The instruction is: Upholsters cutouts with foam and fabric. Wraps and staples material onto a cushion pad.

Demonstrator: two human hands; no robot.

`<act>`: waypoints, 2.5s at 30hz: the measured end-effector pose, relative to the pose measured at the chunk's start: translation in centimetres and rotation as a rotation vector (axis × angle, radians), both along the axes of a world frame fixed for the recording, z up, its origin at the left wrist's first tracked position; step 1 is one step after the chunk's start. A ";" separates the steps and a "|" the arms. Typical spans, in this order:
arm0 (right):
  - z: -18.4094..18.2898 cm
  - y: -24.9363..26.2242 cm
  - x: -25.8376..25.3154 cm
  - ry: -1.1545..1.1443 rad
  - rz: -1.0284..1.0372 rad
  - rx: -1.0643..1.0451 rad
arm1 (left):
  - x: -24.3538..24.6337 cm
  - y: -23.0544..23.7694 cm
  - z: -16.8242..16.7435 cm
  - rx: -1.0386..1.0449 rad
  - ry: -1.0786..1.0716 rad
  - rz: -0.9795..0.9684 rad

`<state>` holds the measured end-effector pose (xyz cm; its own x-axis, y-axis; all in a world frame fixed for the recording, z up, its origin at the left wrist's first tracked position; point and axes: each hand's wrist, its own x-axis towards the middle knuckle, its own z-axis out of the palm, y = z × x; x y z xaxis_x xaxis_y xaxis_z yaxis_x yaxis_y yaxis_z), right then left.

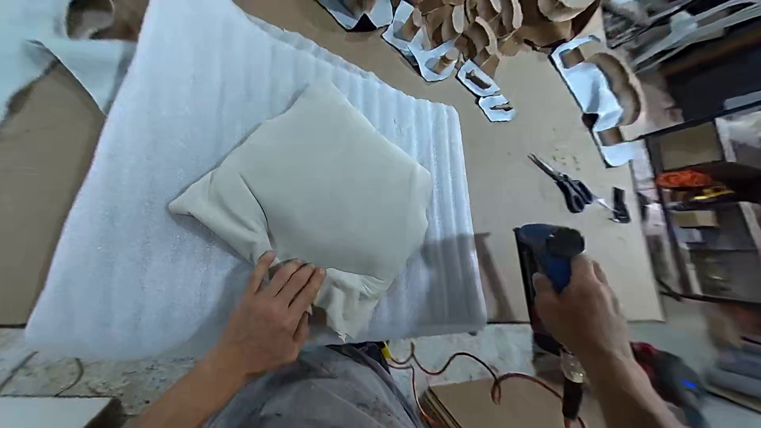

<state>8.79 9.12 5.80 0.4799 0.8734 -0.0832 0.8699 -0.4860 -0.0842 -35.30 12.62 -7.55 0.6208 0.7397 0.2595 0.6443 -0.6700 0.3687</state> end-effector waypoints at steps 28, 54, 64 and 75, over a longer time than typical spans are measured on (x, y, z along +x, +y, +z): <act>19.2 11.2 -12.8 1.082 0.656 0.691 | 4.1 19.4 42.6 -0.268 0.026 -0.211; 14.3 5.8 -11.4 1.622 0.601 0.660 | 10.0 16.7 41.1 -0.071 0.288 -0.120; 14.9 5.5 -11.0 1.573 0.370 0.723 | 13.1 19.6 40.6 -0.223 0.349 -0.170; 13.1 3.8 -12.1 1.881 0.469 0.762 | 12.5 19.0 39.0 -0.316 0.308 -0.231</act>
<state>-3.29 12.95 18.92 0.0436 0.9650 0.2585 -0.4736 0.2478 -0.8452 -22.80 31.60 31.49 0.7906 0.5866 -0.1759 0.6028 -0.6946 0.3926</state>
